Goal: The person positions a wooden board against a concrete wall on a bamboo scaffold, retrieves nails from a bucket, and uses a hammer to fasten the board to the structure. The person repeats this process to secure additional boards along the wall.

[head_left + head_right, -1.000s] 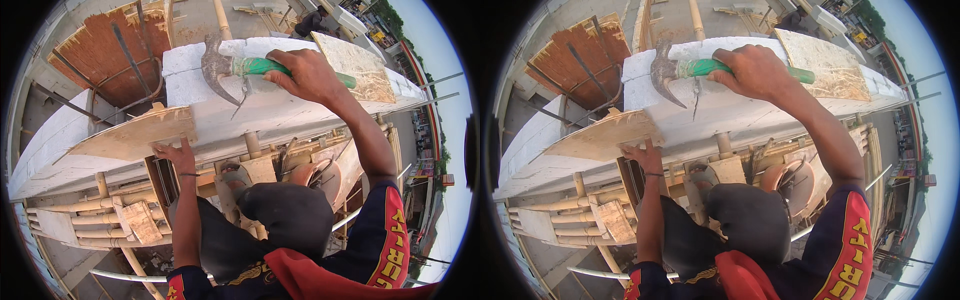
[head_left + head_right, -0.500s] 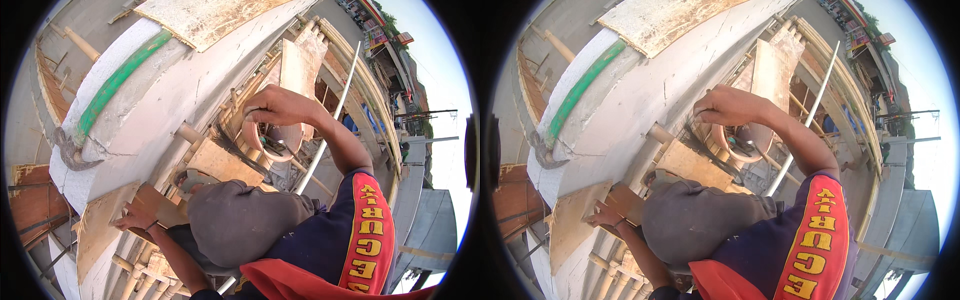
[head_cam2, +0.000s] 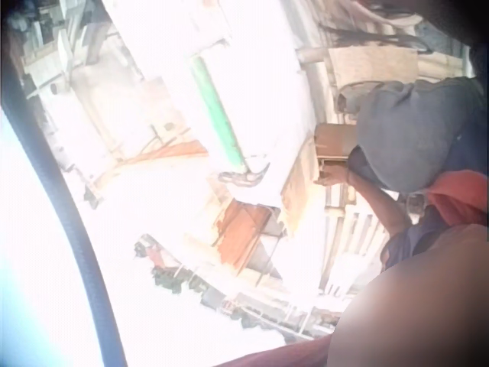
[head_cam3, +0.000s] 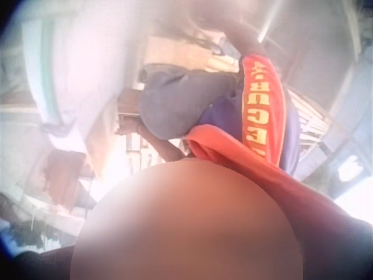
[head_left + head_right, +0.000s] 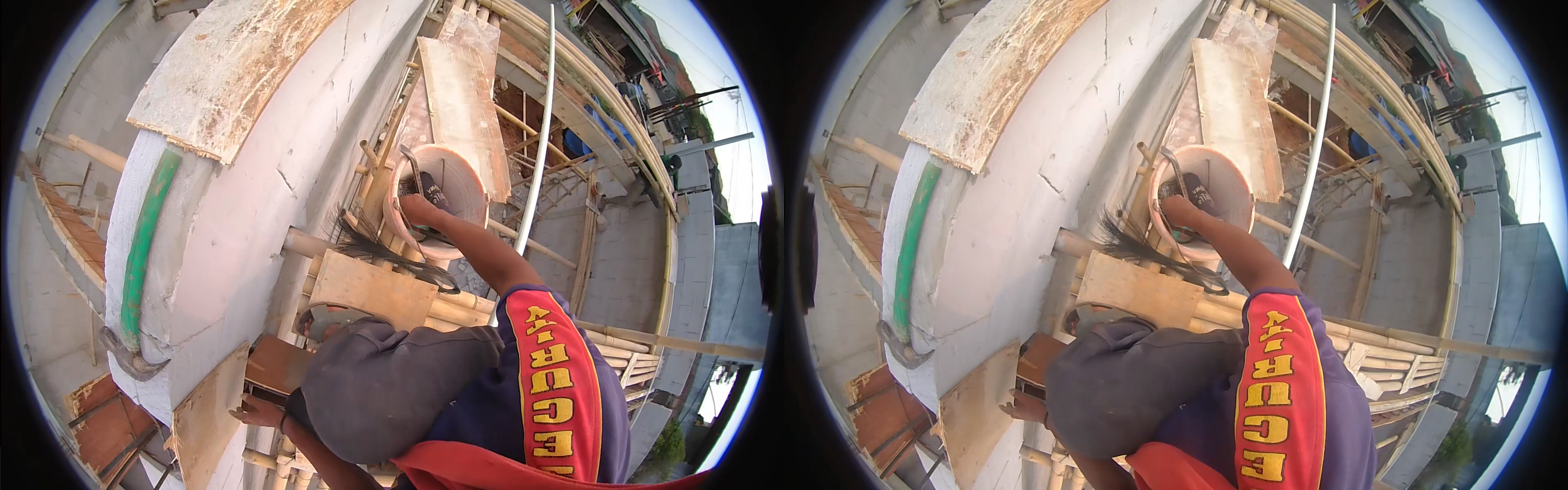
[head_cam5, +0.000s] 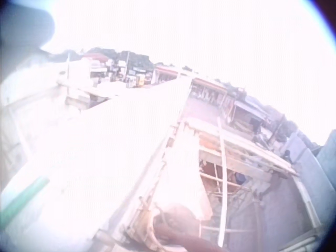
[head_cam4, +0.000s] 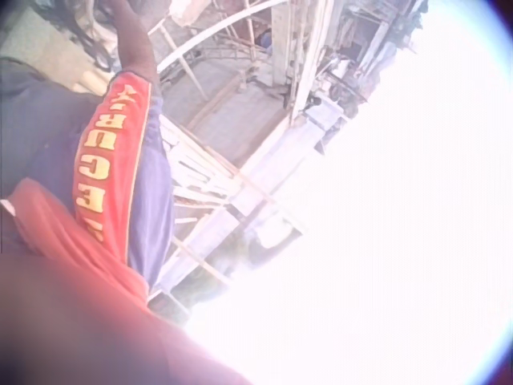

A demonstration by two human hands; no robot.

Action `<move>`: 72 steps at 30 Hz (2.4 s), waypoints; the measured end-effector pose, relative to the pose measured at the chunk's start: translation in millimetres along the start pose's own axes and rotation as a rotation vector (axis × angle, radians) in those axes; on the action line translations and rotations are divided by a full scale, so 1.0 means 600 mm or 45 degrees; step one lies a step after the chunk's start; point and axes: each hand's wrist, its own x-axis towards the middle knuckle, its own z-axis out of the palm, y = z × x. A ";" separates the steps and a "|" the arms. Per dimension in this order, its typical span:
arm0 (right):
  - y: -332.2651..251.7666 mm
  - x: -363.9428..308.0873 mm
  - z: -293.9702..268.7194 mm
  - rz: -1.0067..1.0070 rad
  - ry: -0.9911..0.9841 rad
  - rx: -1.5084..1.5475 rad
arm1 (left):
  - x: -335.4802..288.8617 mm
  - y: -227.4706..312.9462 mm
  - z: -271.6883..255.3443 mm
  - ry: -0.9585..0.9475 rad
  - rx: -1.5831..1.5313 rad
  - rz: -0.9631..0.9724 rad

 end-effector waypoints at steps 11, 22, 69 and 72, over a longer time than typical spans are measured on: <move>-0.007 0.046 0.028 0.250 -0.008 -0.170 | -0.021 0.036 -0.039 -0.466 -0.334 -0.082; 0.024 0.004 -0.023 -0.546 0.291 -0.401 | -0.051 0.030 -0.059 -0.506 -0.378 0.008; -0.713 -0.168 -0.539 -1.326 -0.127 0.748 | 0.225 0.036 -0.201 1.715 -1.441 -0.396; -0.762 -0.224 -0.494 -1.562 -0.542 0.597 | 0.232 0.038 -0.195 1.770 -1.366 -0.406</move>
